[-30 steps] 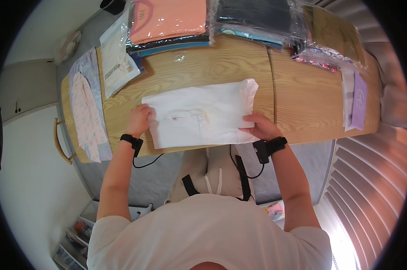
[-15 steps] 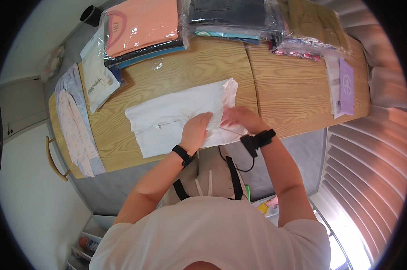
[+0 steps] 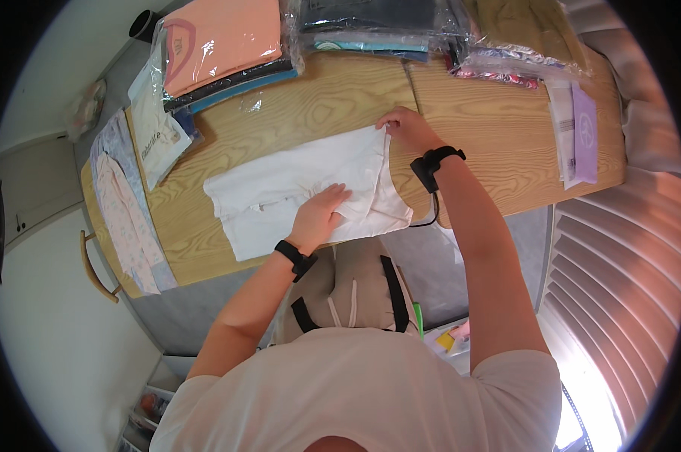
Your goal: The person is folding clothes and placing them into plastic shipping bags.
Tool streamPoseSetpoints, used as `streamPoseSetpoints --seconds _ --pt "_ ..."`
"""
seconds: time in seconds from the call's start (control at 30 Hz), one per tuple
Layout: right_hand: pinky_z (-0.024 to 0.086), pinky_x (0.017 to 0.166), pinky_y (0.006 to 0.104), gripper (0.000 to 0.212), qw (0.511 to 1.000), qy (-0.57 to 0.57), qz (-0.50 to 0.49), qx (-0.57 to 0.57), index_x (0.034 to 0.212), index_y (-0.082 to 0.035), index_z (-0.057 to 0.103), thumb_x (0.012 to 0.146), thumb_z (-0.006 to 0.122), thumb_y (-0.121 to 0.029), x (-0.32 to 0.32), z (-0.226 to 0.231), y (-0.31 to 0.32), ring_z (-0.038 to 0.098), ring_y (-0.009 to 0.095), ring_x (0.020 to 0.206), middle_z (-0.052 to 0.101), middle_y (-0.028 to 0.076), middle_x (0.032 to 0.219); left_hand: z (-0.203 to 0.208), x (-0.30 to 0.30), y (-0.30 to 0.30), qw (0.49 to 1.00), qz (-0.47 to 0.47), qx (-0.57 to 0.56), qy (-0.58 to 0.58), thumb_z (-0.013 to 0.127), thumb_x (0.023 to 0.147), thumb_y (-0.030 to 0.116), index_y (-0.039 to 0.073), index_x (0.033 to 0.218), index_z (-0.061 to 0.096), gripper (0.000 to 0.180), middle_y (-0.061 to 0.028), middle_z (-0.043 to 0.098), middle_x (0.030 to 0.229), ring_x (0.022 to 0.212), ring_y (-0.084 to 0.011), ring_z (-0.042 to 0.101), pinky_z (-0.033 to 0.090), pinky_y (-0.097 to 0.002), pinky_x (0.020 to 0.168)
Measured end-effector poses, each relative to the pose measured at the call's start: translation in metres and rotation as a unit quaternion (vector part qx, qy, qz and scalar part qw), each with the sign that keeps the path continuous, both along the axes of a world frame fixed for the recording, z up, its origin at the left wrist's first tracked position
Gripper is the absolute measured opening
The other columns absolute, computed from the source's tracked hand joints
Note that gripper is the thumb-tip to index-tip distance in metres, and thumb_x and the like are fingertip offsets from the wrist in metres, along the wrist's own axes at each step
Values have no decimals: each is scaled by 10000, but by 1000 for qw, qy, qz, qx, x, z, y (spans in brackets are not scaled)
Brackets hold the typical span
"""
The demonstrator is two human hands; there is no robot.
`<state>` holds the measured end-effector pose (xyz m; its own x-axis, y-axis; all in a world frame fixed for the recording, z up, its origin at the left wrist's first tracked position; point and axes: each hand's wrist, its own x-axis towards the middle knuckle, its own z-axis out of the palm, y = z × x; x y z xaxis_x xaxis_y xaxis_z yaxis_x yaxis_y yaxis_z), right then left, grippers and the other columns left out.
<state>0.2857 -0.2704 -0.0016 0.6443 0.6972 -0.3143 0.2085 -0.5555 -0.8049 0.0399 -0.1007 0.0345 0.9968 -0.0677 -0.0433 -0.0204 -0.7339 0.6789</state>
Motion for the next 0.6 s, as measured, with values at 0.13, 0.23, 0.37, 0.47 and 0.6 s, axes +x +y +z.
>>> streamPoseSetpoints --seconds 0.13,0.23,0.37,0.47,0.6 --pt "423 654 277 150 999 19 10 25 890 -87 684 749 647 -53 2 4 -2 509 150 733 524 48 769 -15 -7 20 901 207 -344 162 580 848 155 -2 1069 579 271 -109 634 1024 924 -203 612 488 -300 782" --pt "418 659 270 140 998 52 -21 -2 879 -86 685 753 684 -148 -2 7 3 508 154 739 523 54 773 -31 -11 31 745 362 -511 231 523 937 268 -38 1002 585 319 -51 626 911 773 -96 593 489 -247 711" --pt "420 678 278 194 998 28 -38 -27 861 -79 683 739 715 -226 -7 12 10 514 168 752 523 58 774 -37 -2 28 784 406 -440 162 549 911 241 -32 891 585 275 -40 590 726 623 -122 531 437 -283 576" --pt "427 696 293 207 998 -1 -50 -24 827 -68 675 733 723 -247 -9 6 9 524 193 770 527 72 794 -21 11 25 863 410 -277 100 589 870 225 -26 796 572 262 -77 555 611 529 -178 491 405 -328 507" --pt "433 709 308 204 996 -13 -72 -50 799 -58 663 735 721 -243 -15 10 17 532 219 790 532 90 831 -26 13 40 879 444 -118 131 631 839 209 -40 895 585 260 -111 587 660 583 -205 565 449 -335 549"
